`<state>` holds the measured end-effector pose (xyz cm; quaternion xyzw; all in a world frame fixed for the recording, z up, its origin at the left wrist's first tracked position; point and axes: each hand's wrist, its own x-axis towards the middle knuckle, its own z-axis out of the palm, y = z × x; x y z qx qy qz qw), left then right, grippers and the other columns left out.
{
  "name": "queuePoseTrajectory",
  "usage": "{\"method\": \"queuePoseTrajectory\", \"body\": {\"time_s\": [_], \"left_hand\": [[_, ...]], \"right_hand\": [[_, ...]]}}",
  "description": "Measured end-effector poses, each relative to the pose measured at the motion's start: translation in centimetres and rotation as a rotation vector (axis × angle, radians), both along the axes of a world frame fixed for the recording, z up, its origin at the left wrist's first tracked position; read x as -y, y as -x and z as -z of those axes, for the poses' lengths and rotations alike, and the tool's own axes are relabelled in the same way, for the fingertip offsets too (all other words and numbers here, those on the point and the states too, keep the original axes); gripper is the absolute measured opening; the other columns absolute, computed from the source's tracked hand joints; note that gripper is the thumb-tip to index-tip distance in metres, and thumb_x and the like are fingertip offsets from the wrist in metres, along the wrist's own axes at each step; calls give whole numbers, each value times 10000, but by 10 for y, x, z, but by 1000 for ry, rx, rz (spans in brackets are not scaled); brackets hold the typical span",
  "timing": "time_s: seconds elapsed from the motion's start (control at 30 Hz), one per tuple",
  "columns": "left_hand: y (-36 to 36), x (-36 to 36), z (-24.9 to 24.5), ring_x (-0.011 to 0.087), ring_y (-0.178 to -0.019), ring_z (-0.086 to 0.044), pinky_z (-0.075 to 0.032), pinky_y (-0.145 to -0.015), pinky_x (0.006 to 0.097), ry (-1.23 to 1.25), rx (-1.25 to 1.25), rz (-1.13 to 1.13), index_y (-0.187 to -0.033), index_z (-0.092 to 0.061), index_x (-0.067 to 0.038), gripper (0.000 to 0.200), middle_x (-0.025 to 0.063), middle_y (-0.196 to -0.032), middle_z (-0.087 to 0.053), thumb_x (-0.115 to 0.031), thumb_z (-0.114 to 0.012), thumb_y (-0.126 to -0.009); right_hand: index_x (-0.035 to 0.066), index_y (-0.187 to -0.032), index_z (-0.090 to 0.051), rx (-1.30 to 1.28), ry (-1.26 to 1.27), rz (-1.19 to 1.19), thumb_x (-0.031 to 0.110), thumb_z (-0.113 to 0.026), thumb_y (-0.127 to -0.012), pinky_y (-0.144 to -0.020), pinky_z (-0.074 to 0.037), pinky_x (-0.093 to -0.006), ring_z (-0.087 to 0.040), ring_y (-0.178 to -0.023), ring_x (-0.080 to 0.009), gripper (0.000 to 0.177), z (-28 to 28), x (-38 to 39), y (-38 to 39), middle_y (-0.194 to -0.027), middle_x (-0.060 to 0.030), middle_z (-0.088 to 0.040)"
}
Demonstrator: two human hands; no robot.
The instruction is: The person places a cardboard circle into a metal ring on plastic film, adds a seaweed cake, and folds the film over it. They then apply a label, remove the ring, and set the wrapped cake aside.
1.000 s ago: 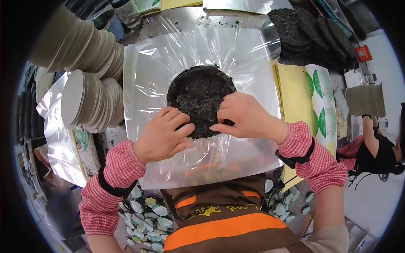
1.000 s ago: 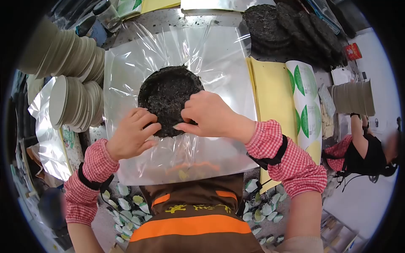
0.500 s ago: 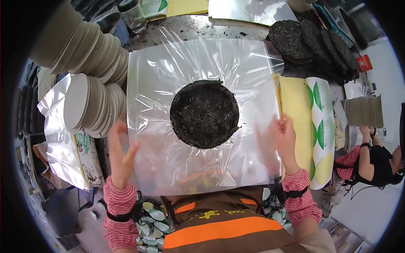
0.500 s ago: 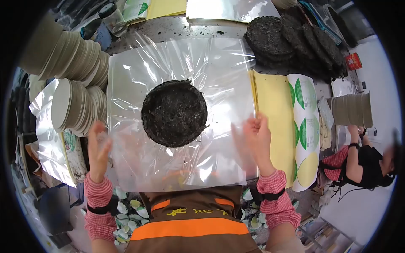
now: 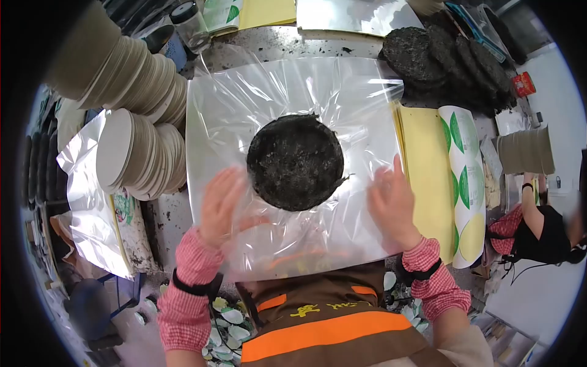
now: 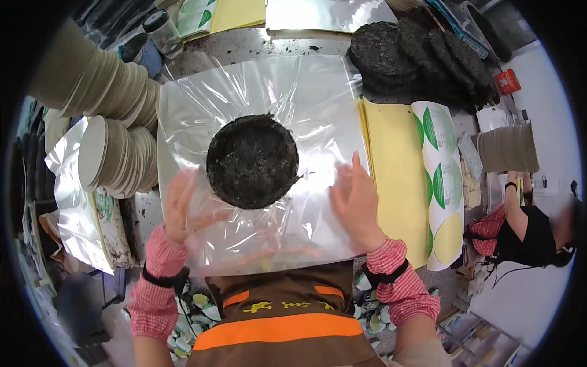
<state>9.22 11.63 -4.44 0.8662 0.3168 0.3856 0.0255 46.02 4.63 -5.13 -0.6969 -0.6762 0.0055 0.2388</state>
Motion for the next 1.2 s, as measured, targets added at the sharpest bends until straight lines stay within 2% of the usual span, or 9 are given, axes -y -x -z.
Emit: {"method": "queuePoseTrajectory", "body": {"time_s": [0.13, 0.3, 0.37, 0.47, 0.53, 0.83, 0.93, 1.1, 1.2], "left_hand": [[-38, -22, -8, 337, -1204, -596, -363, -1099, 515, 262, -34, 345, -1178, -588, -44, 664, 163, -1176, -647, -503, -798, -747], [-71, 0, 0, 317, -884, -600, -370, -1069, 518, 456, 12, -91, -751, -577, -64, 298, 104, -814, -599, -264, -797, -761], [-79, 2, -2, 315, -880, -561, -391, -1036, 514, 371, 11, -137, -732, -556, -63, 260, 100, -843, -575, -179, -789, -735], [-82, 4, -12, 332, -980, -536, -404, -1023, 489, 419, -41, -216, -791, -574, -61, 238, 90, -927, -574, -107, -789, -700], [-84, 6, -12, 368, -1074, -497, -393, -1030, 475, 568, -62, -241, -944, -601, -69, 372, 118, -1047, -553, -75, -810, -636], [-85, 1, -36, 369, -1227, -493, -367, -1095, 434, 685, 637, 57, -1278, -515, 10, 746, 201, -1282, -531, -180, -897, -666], [-95, -7, -15, 429, -1120, -565, -422, -1054, 454, 493, 315, -2, -1164, -610, -7, 371, 177, -1120, -621, -101, -746, -831], [-105, -4, -12, 416, -1077, -595, -449, -1017, 526, 565, 330, -104, -1266, -582, -27, 512, 173, -1102, -589, -66, -768, -790], [-106, -4, -45, 334, -1017, -592, -474, -943, 463, 1016, 1163, 93, -1126, -629, -50, 434, 135, -1131, -503, -69, -803, -728]], "right_hand": [[44, -1440, -457, -681, 152, -14, 42, -698, -869, -688, -558, -291, -715, -731, -193, 620, -86, -7, -22, -808, -88, -732], [39, -1411, -482, -675, -323, 205, 44, -667, -914, -692, -563, -249, -716, -874, -207, 530, -52, -27, -91, -1129, -154, -692], [55, -1508, -349, -1646, 375, 385, 168, -759, -872, -923, -539, -317, -621, -1174, -281, 766, -72, -15, -41, -1449, -190, -479], [94, -1592, 21, -797, 104, -530, 329, -927, -667, -1210, -237, -441, -156, -1514, -282, 1345, 12, -4, 34, -1616, -150, -183], [17, -1504, -351, -892, -115, -254, 405, -849, -748, -1078, -413, -443, -499, -1318, -364, 986, -44, -34, 79, -1449, -246, -467], [44, -1063, -647, -393, -194, -549, -42, -624, -609, -876, -499, -432, -600, -971, -341, 463, -29, -53, 104, -998, -108, -641], [26, -1075, -640, -864, -270, -413, -36, -604, -746, -911, -483, -409, -601, -982, -332, 337, -20, -56, 83, -1012, -121, -641], [-18, -1104, -611, -1477, -436, -93, 129, -580, -903, -912, -485, -366, -636, -1028, -240, 251, -36, -106, 103, -1033, -132, -670], [-44, -1150, -573, -617, -308, -939, 235, -532, -936, -883, -506, -337, -645, -1023, -205, 354, -34, -93, 95, -1033, -126, -677]]}}
